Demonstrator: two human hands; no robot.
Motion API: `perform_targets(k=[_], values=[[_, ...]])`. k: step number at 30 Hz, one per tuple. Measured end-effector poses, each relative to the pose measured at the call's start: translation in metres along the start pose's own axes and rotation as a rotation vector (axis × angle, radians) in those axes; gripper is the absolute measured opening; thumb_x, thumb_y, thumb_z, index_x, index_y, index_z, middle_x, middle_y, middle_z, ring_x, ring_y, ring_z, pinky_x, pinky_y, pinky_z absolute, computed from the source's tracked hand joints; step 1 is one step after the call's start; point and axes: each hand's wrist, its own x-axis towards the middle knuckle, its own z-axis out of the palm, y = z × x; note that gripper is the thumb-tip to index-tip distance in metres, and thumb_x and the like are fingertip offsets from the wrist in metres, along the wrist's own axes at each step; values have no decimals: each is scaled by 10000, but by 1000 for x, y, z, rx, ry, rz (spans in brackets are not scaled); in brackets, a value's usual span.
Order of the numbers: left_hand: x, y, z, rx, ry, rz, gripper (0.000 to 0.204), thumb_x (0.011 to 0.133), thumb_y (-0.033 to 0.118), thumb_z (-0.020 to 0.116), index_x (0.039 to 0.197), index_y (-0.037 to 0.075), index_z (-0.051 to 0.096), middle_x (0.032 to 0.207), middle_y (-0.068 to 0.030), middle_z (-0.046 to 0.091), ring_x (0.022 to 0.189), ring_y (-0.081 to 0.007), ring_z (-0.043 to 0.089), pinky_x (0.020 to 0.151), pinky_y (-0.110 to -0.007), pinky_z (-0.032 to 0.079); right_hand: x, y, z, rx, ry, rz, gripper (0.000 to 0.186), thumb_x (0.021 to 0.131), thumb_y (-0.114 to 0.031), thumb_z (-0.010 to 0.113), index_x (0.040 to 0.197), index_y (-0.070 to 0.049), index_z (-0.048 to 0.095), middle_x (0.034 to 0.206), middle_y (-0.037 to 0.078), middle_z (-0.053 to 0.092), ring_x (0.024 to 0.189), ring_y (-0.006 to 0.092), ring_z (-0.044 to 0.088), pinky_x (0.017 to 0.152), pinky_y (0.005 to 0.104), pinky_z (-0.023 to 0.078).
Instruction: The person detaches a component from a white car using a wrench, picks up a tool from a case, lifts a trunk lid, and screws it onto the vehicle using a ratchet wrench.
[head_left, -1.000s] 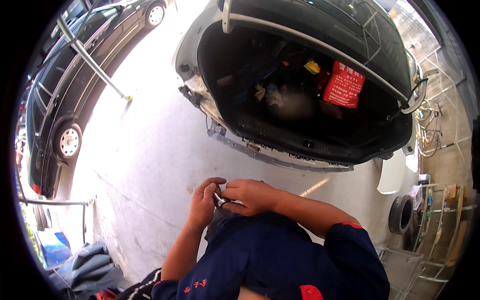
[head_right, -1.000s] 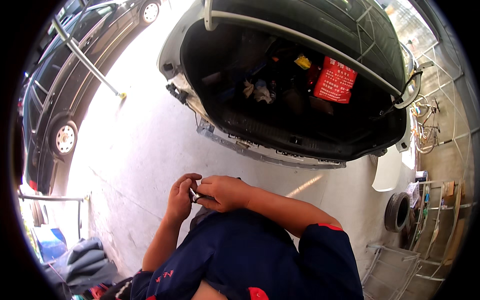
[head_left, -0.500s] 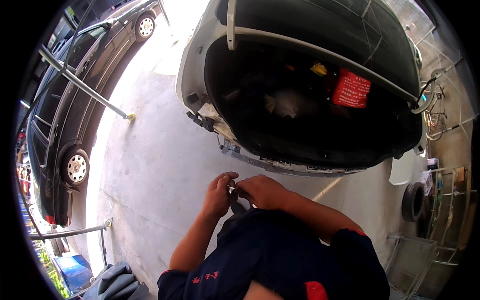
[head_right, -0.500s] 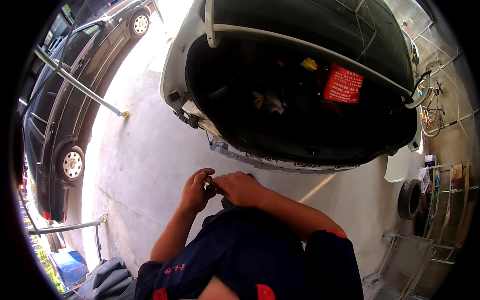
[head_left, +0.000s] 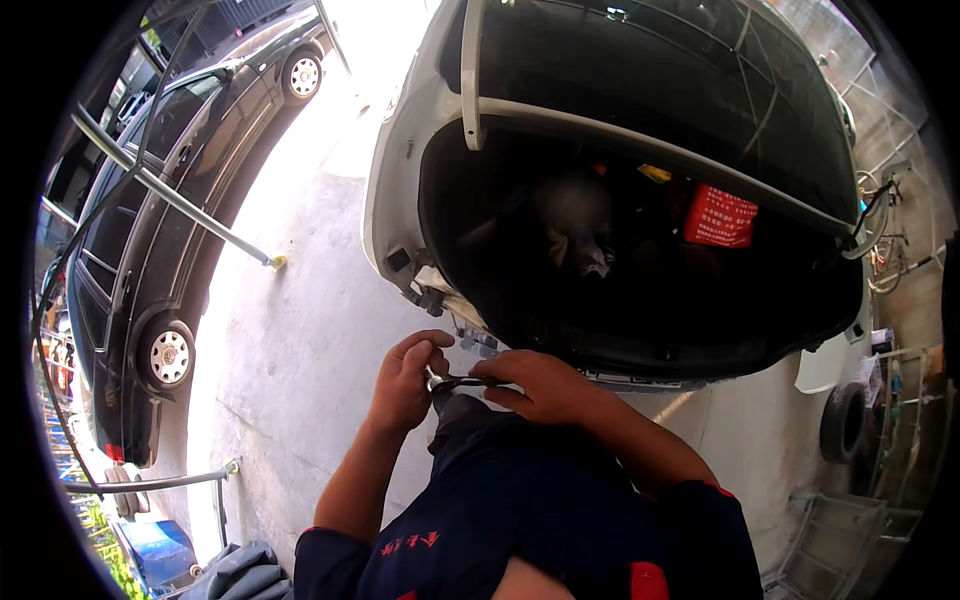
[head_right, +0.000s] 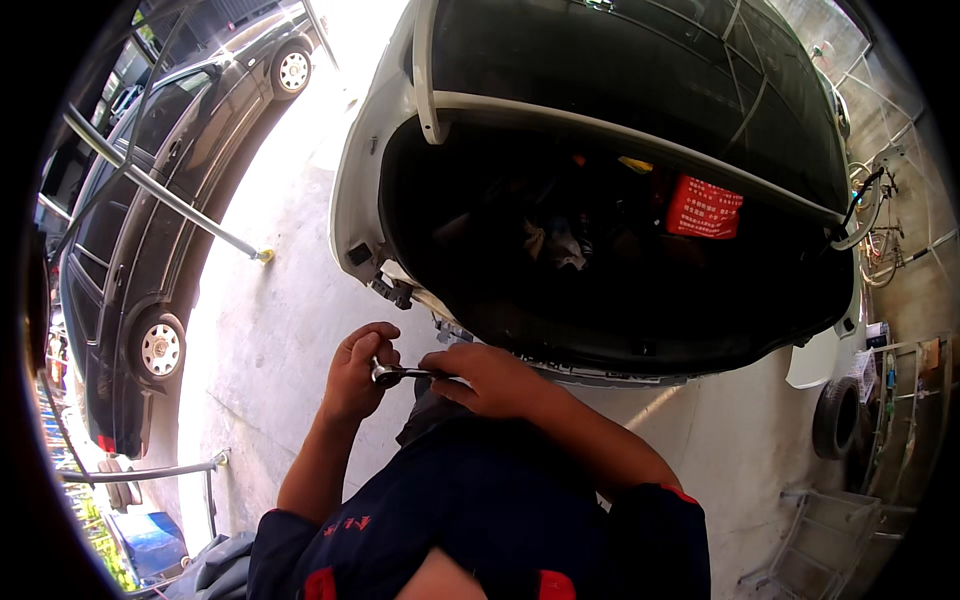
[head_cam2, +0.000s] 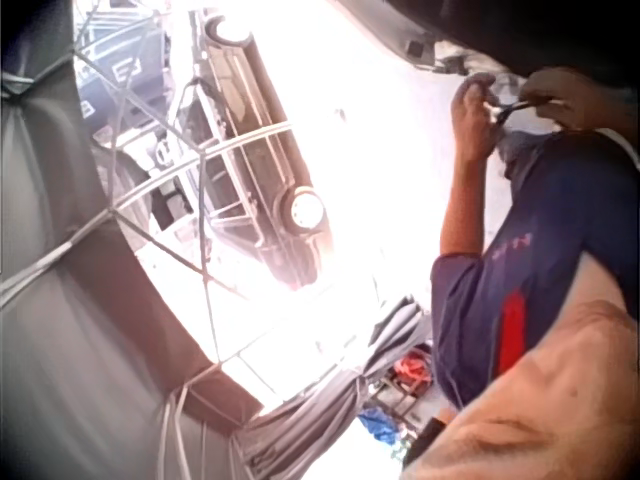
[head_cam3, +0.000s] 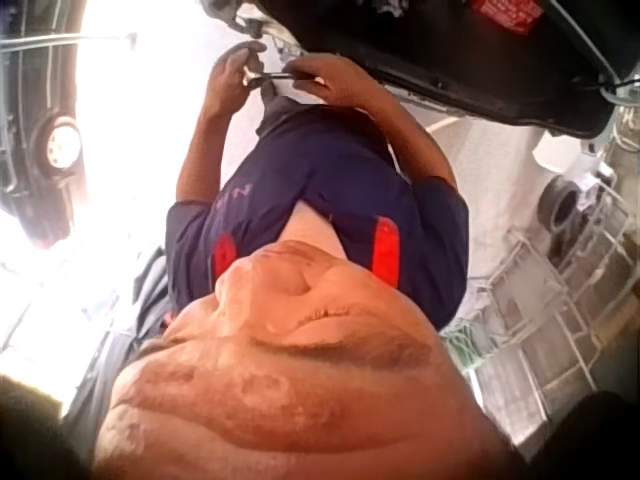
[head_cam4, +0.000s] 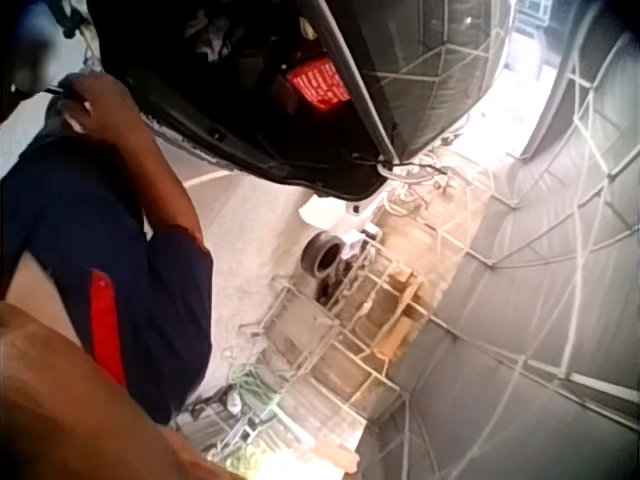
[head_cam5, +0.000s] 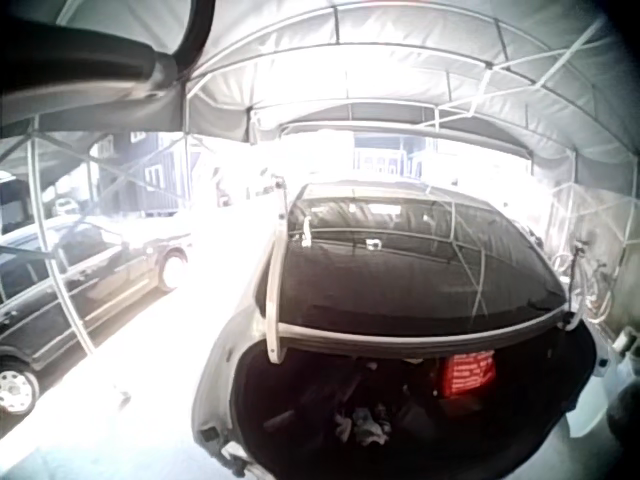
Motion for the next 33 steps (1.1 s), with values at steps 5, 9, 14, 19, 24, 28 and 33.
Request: perform_targets(k=[5,9,14,19,24,28,33], values=[[53,36,-16,-156,-265,8,332,1047,243,485,1169,-50,582,657,-27,463,632,-137,463,595,-306,408,30,-8,-12,29,62,95,374,970,-179,657,1324,-66,616,1040,146,688,969,307,668,850,412,513],[96,98,-23,-202,-293,-122,345,1050,252,491,1220,-41,555,666,-24,460,604,-151,441,553,-289,381,77,-19,4,149,246,66,405,981,-159,639,1357,-21,582,996,139,678,916,265,660,819,373,508],[166,131,-80,422,-149,500,566,1072,261,365,1539,-47,279,946,-76,639,683,-144,514,688,-268,491,162,-28,-4,18,503,176,347,988,-96,613,1313,24,597,996,164,647,841,281,620,761,361,504],[180,138,-134,164,-190,142,399,1034,185,383,1362,-20,482,952,-94,651,708,-113,529,698,-266,485,224,-18,-5,-422,768,190,335,940,-73,660,1260,22,627,957,164,657,810,335,659,701,384,528],[183,114,-178,79,-196,58,276,1008,106,436,1190,-24,599,921,-74,643,692,-94,529,681,-264,484,264,0,5,-648,854,227,322,910,-80,686,1219,6,665,913,138,664,763,323,662,670,394,545],[191,116,-201,10,-133,1,248,1002,95,439,1141,-8,616,902,-60,631,689,-92,521,682,-272,480,283,4,7,-752,886,276,343,878,-106,715,1207,-18,687,863,116,658,720,306,660,653,394,549],[204,126,-214,51,-150,-19,238,1003,102,432,1121,4,614,894,-52,620,678,-94,517,691,-277,477,300,-7,9,-851,874,343,377,829,-140,745,1183,-17,698,809,114,647,671,292,642,614,385,526]])
